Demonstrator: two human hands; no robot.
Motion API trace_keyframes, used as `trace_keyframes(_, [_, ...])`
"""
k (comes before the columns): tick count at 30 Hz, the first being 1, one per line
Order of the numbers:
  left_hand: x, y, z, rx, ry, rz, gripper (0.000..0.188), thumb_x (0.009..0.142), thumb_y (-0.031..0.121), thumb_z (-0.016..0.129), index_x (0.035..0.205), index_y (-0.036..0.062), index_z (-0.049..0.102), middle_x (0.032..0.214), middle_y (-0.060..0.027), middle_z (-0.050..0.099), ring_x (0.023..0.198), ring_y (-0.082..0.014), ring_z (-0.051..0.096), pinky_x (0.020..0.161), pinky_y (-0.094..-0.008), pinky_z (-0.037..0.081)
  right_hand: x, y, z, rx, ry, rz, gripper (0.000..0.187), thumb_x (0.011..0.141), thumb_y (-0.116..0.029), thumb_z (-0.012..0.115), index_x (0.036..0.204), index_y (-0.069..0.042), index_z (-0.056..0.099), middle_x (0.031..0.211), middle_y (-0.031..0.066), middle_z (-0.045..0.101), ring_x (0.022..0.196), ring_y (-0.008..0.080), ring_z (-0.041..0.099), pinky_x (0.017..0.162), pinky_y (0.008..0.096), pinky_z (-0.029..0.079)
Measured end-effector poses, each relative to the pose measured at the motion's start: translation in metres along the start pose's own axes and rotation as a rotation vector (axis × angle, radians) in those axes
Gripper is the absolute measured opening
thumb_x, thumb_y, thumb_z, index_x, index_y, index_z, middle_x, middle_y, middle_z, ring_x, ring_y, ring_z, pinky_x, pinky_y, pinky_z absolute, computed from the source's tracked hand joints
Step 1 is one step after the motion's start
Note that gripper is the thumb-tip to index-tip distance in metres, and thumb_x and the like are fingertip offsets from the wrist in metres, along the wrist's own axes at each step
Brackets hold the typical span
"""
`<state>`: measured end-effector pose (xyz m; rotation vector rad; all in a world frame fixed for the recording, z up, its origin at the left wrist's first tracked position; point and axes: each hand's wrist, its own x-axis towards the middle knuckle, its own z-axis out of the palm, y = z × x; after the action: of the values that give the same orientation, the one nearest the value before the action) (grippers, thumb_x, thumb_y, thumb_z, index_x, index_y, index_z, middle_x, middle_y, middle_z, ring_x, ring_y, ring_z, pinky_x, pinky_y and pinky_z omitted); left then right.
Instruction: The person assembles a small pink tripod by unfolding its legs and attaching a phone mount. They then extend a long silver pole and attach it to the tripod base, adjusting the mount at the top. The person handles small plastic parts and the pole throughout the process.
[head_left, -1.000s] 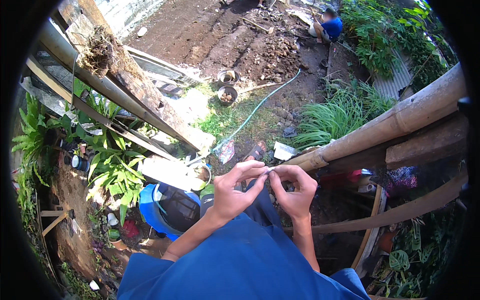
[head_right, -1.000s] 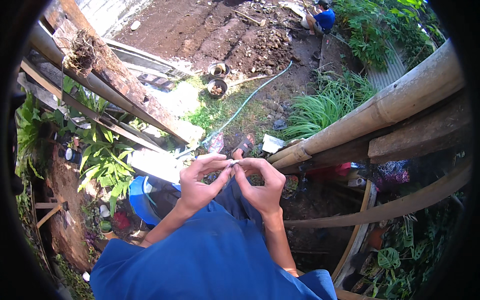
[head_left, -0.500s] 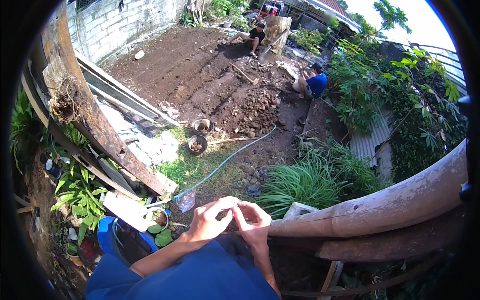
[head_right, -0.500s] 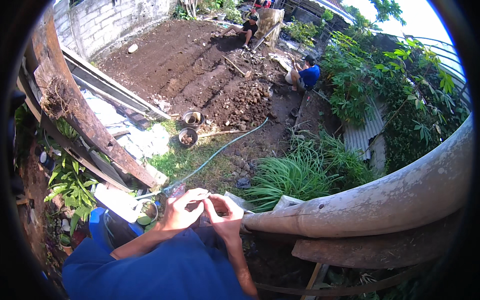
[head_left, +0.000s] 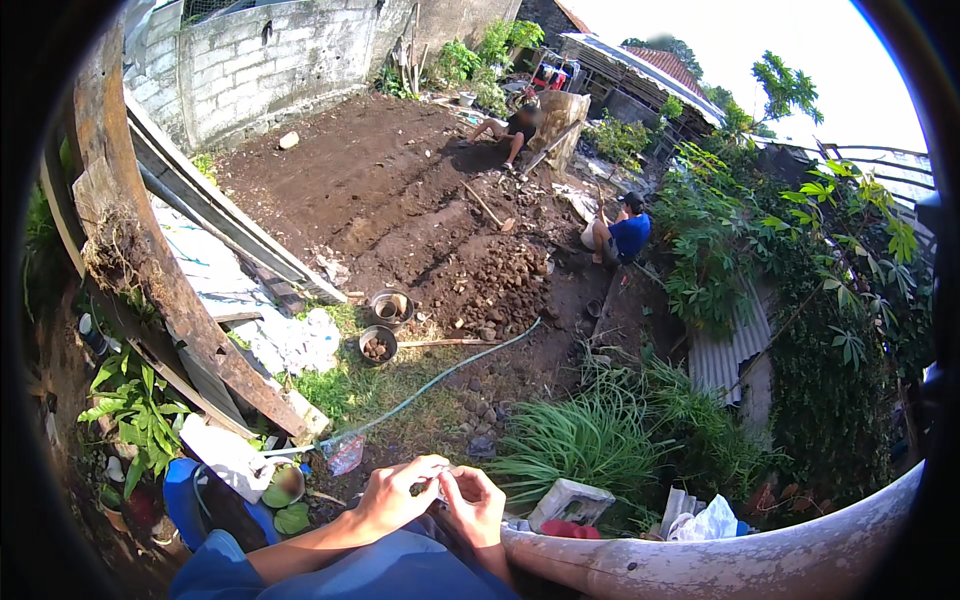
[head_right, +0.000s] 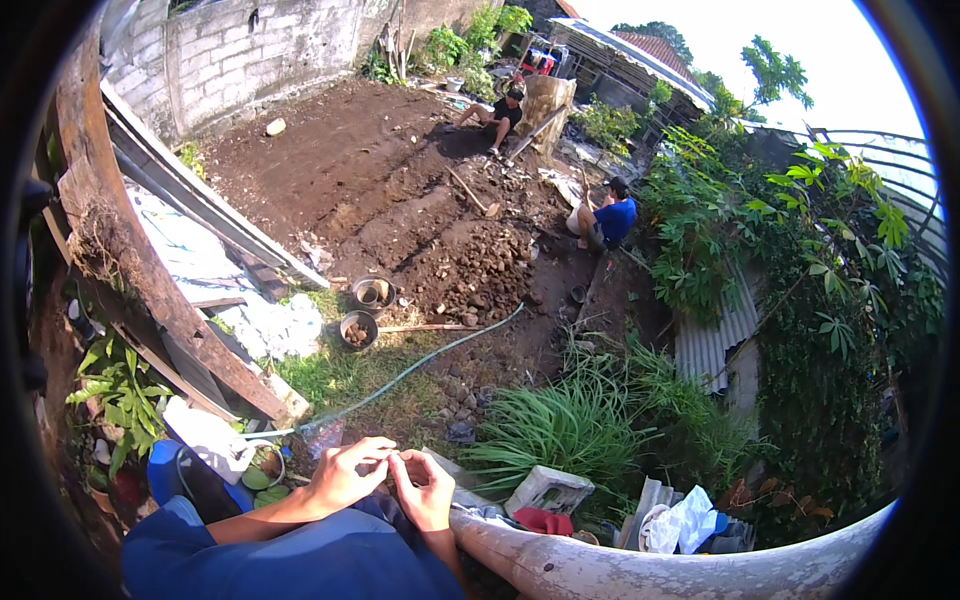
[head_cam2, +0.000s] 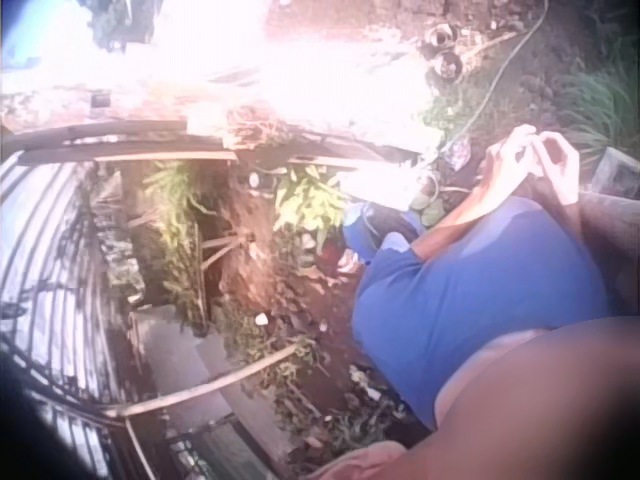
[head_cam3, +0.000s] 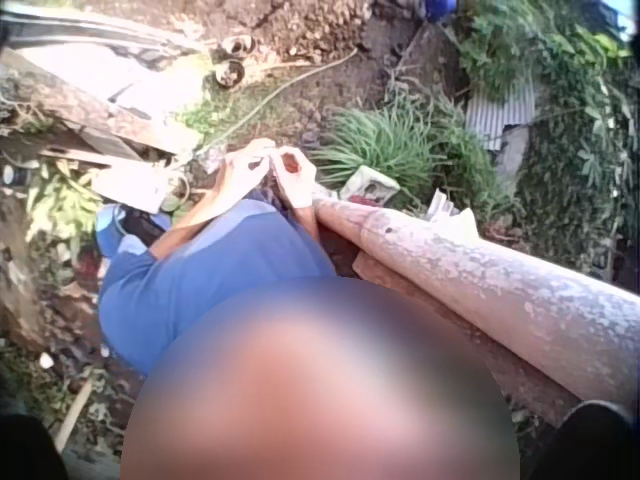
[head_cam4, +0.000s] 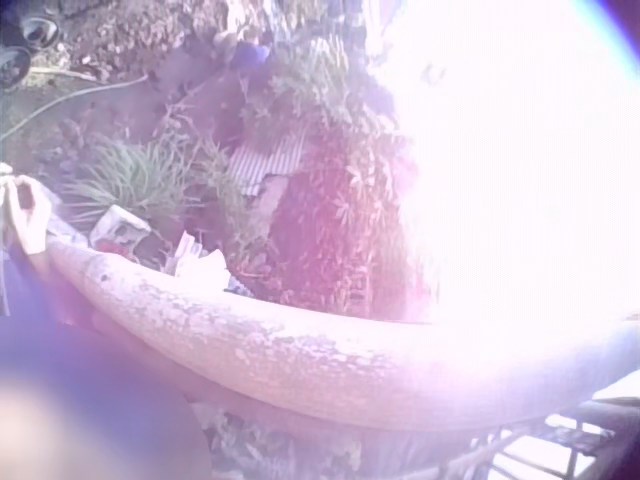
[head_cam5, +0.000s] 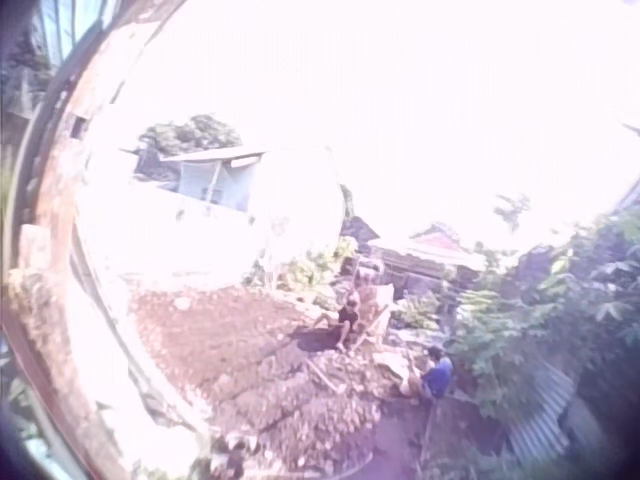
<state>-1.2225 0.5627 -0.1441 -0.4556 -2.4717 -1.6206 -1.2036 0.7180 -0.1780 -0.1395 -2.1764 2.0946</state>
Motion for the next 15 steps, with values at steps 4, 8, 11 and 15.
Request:
trace_keyframes(4, [0.008,0.002,0.000,0.042,-0.021,-0.054,0.034,0.087,0.006,0.073,0.120,0.0068,0.067,0.105,-0.0109,0.077,0.088,-0.0217,0.077,0.076,-0.0328,0.064,0.007,-0.003,0.001,0.143,-0.013,0.057,0.015,0.094,-0.008,0.075,0.103,0.003,0.070,0.088,0.0046,0.074,0.079,0.0067,0.067,0.072,0.0211,0.053])
trace_keyframes(8, [0.014,0.008,0.000,-0.005,0.006,-0.025,0.036,0.087,0.007,0.075,0.122,0.0065,0.066,0.103,-0.0114,0.077,0.090,-0.0225,0.077,0.075,-0.0339,0.063,0.007,-0.003,0.000,0.166,0.023,0.069,0.016,0.094,-0.009,0.075,0.103,0.003,0.070,0.087,0.0025,0.073,0.077,0.0063,0.065,0.070,0.0201,0.052])
trace_keyframes(11, [0.014,0.016,0.000,0.012,0.003,-0.025,0.035,0.087,0.007,0.076,0.120,0.0061,0.066,0.102,-0.0116,0.077,0.091,-0.0225,0.077,0.075,-0.0337,0.063,0.003,0.004,-0.004,0.302,0.034,0.103,0.017,0.093,-0.008,0.076,0.107,0.002,0.070,0.092,0.0042,0.074,0.080,0.0076,0.068,0.070,0.0214,0.054])
trace_keyframes(15, [0.016,0.024,0.006,0.044,0.034,0.076,0.030,0.089,0.010,0.075,0.117,0.0076,0.069,0.102,-0.0098,0.077,0.087,-0.0227,0.077,0.075,-0.0341,0.063,0.001,0.021,-0.006,0.446,0.102,0.128,0.018,0.093,-0.004,0.074,0.109,0.003,0.071,0.093,0.0078,0.074,0.079,0.0108,0.069,0.070,0.0237,0.057])
